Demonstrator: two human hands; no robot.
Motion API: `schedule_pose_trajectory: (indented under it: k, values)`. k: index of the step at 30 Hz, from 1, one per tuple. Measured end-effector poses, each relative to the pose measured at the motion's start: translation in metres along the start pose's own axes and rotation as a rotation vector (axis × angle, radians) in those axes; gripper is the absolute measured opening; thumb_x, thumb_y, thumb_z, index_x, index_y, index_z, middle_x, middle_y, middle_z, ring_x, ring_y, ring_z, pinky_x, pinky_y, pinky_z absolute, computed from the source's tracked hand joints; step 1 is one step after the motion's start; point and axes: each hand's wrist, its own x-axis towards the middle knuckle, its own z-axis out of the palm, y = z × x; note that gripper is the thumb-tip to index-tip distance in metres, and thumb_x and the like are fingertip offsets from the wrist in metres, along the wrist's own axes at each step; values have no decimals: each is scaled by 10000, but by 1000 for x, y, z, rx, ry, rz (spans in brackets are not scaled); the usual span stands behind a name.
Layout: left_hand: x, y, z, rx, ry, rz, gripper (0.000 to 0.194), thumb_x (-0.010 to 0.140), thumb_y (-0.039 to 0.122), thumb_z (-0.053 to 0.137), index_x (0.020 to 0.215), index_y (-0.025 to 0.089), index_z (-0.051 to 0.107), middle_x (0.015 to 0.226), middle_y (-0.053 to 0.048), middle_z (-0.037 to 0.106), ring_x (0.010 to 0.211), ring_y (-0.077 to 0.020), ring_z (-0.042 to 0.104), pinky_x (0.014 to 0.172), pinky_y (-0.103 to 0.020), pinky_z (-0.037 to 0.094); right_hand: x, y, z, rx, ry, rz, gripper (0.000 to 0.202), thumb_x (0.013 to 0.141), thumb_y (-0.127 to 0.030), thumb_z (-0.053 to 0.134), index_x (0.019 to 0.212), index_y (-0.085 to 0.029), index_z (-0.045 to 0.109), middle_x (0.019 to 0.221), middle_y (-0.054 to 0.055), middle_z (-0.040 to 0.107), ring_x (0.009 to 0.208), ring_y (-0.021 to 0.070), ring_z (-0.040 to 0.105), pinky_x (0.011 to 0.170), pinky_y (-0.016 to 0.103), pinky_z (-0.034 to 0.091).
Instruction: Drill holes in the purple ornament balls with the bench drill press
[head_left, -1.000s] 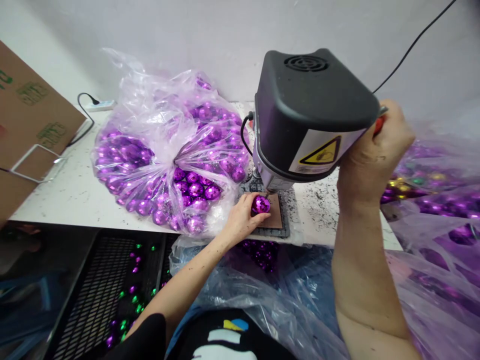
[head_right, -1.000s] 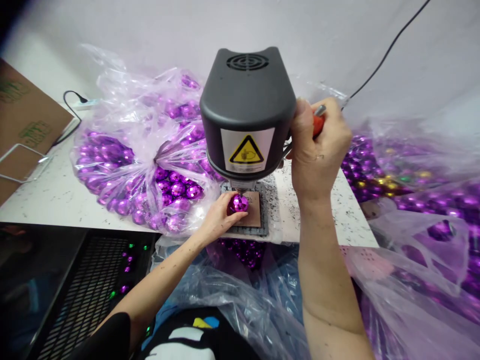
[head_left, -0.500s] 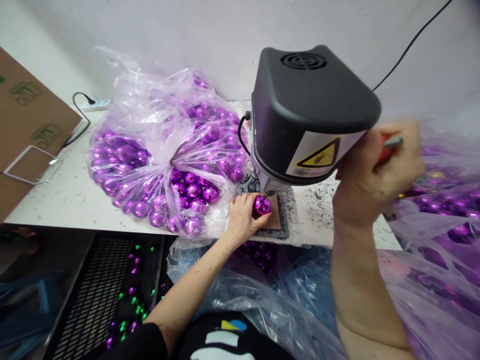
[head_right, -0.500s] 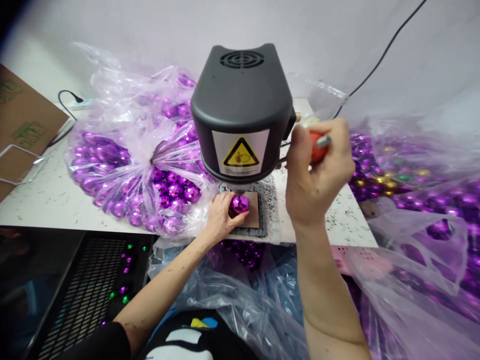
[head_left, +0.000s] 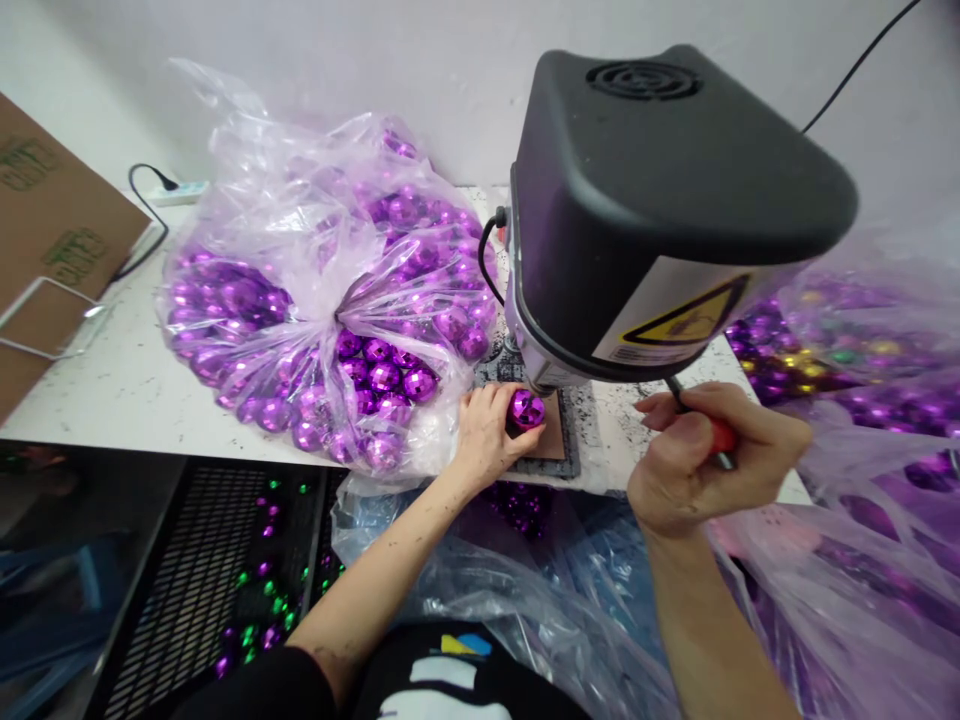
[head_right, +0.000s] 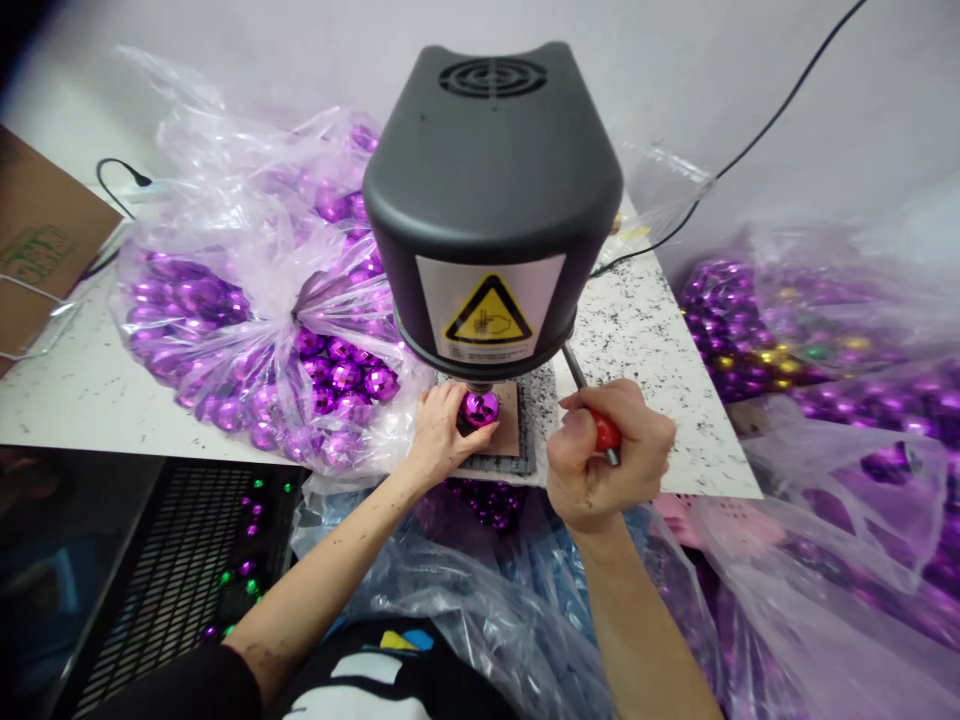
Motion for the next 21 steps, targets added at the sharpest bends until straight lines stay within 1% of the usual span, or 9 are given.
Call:
schedule_pose_trajectory:
  k: [3,8,12,17,21]
  values:
    - [0,0,1,-10,7,5,470,791,384,777,1191,220,591,1128,-63,644,1058,-256,578,935,-398,377,-5,1,2,2,20,16,63,823,-171,595,878,-142,602,691,-20,532,553,56,499,525,239,452]
    - [-1,1,0,-11,11,-9,470,794,378,776,1195,218,591,1129,-64,642,1044,-255,576,935,-396,384,-11,-1,9,0,66,37,72,857,-215,574,892,-175,622,678,-5,503,570,79,484,530,275,464]
    - [-1,2,-1,-12,0,-17,466,798,382,770,1196,219,589,1134,-66,643,1062,-256,573,943,-390,387,-11,-3,13,6,97,51,68,862,-248,582,862,-200,630,635,3,476,567,94,465,513,283,451]
    - [0,1,0,-16,-5,-8,454,804,380,760,1187,210,586,1118,-68,639,1065,-256,575,933,-384,397,-13,0,10,-6,81,81,85,851,-269,579,863,-211,641,631,3,488,574,112,482,517,297,468]
    - [0,1,0,-16,2,-9,450,802,380,761,1182,212,588,1096,-63,641,1045,-254,579,942,-392,394,-26,10,10,-37,29,75,101,844,-274,551,863,-223,636,607,-15,498,580,129,526,517,290,457]
